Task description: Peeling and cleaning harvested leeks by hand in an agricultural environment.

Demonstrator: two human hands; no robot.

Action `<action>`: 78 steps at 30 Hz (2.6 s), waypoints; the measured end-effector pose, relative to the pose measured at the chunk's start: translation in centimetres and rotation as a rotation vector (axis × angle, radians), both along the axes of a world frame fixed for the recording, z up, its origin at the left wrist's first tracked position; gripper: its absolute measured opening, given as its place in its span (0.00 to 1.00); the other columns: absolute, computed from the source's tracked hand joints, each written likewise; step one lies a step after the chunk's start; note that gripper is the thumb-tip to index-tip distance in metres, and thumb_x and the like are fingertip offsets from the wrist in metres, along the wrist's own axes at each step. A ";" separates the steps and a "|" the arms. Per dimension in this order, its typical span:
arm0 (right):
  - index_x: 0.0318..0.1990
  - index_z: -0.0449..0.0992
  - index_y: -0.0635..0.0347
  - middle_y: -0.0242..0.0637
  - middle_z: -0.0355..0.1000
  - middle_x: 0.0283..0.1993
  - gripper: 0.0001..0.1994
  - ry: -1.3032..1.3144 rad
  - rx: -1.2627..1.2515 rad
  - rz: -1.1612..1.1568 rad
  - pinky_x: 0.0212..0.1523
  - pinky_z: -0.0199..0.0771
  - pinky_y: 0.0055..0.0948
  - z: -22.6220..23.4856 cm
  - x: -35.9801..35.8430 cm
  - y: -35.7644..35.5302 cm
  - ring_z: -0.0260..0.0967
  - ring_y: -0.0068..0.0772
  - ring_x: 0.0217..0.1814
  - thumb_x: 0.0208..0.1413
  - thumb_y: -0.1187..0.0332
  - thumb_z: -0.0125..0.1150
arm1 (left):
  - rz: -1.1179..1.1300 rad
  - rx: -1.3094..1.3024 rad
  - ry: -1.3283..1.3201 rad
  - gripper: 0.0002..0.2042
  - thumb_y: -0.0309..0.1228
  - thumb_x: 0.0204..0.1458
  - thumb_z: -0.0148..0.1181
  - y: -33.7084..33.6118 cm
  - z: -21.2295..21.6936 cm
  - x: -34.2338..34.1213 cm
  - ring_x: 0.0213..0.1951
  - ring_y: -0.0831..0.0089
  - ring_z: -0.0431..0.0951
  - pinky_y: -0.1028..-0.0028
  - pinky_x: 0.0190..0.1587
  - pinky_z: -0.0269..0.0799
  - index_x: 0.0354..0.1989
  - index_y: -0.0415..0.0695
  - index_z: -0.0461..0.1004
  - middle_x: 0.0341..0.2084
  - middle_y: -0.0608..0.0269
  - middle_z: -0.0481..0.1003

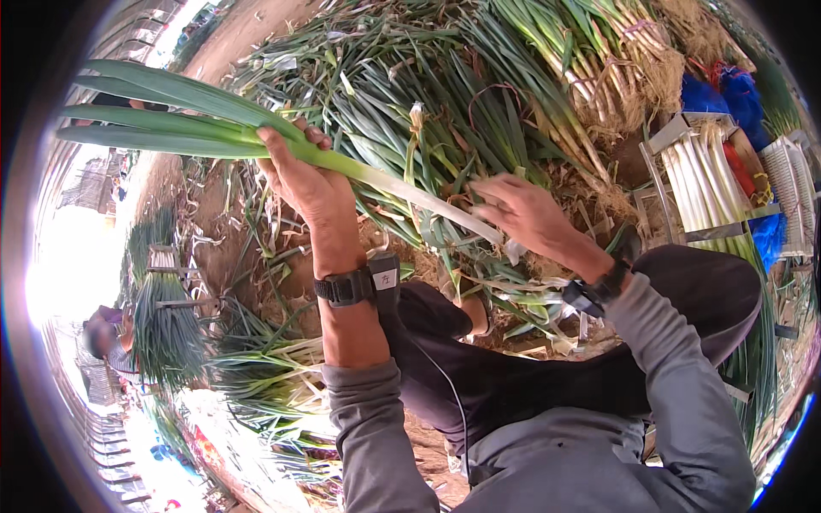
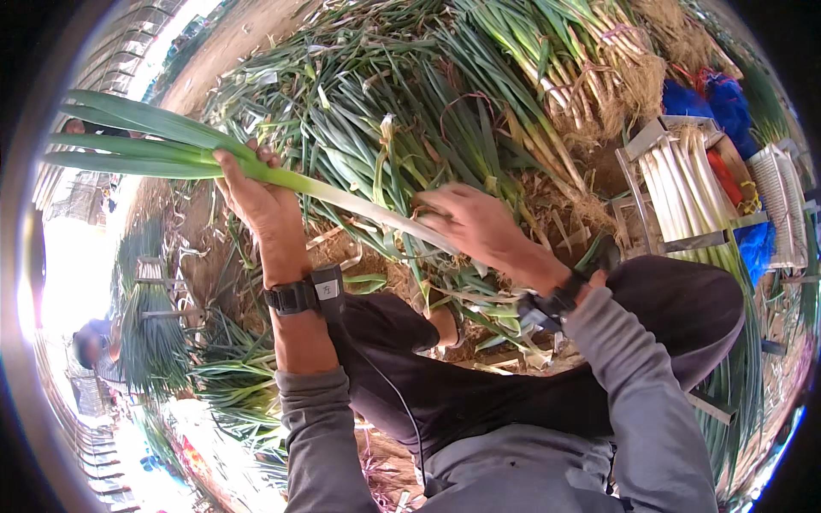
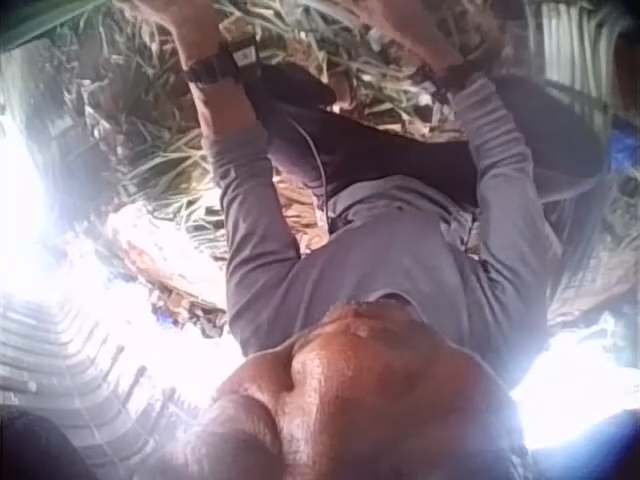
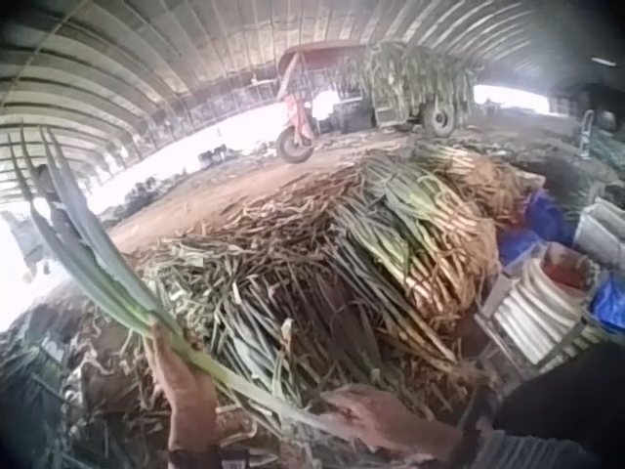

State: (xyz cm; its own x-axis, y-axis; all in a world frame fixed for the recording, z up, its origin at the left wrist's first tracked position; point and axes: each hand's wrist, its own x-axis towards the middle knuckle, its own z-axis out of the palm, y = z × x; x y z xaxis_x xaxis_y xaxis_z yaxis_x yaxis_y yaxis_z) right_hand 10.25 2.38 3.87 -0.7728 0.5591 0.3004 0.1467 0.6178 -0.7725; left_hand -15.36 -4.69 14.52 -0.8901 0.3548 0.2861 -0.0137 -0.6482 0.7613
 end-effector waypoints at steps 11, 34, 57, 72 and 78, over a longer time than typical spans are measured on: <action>0.41 0.78 0.60 0.36 0.77 0.39 0.10 0.092 0.170 -0.027 0.37 0.77 0.33 0.0 -5.7 -1.1 0.75 0.39 0.38 0.53 0.67 0.70 | -0.047 -0.016 0.001 0.23 0.46 0.57 0.66 0.8 -1.3 0.3 0.30 0.74 0.71 0.72 0.34 0.70 0.52 0.45 0.66 0.35 0.61 0.72; 0.43 0.77 0.63 0.39 0.74 0.36 0.09 0.052 -0.061 0.063 0.34 0.74 0.28 0.9 -4.6 -0.7 0.75 0.30 0.32 0.57 0.72 0.67 | -0.116 0.019 -0.036 0.18 0.36 0.56 0.68 1.1 -1.2 1.1 0.30 0.74 0.71 0.73 0.35 0.69 0.50 0.47 0.68 0.35 0.62 0.72; 0.38 0.77 0.62 0.37 0.74 0.29 0.07 -0.003 -0.344 0.084 0.31 0.72 0.27 1.0 -4.9 -0.4 0.72 0.27 0.28 0.56 0.70 0.67 | -0.226 0.043 -0.028 0.13 0.31 0.57 0.67 1.1 -1.8 1.2 0.31 0.75 0.72 0.74 0.34 0.69 0.47 0.47 0.70 0.33 0.67 0.72; 0.43 0.73 0.60 0.47 0.74 0.38 0.13 -0.944 0.215 0.150 0.44 0.77 0.49 -11.3 10.1 0.4 0.77 0.51 0.42 0.58 0.61 0.58 | 0.020 0.017 0.022 0.15 0.29 0.56 0.66 -0.1 -0.7 -0.5 0.29 0.74 0.72 0.72 0.35 0.70 0.49 0.47 0.69 0.34 0.65 0.73; 0.50 0.72 0.58 0.45 0.73 0.42 0.13 -0.191 0.233 -0.069 0.33 0.78 0.43 -4.4 5.3 -0.4 0.77 0.47 0.34 0.61 0.64 0.59 | -0.052 0.013 0.022 0.18 0.36 0.59 0.65 -0.8 -0.9 -1.5 0.35 0.70 0.72 0.70 0.39 0.70 0.53 0.48 0.67 0.37 0.62 0.73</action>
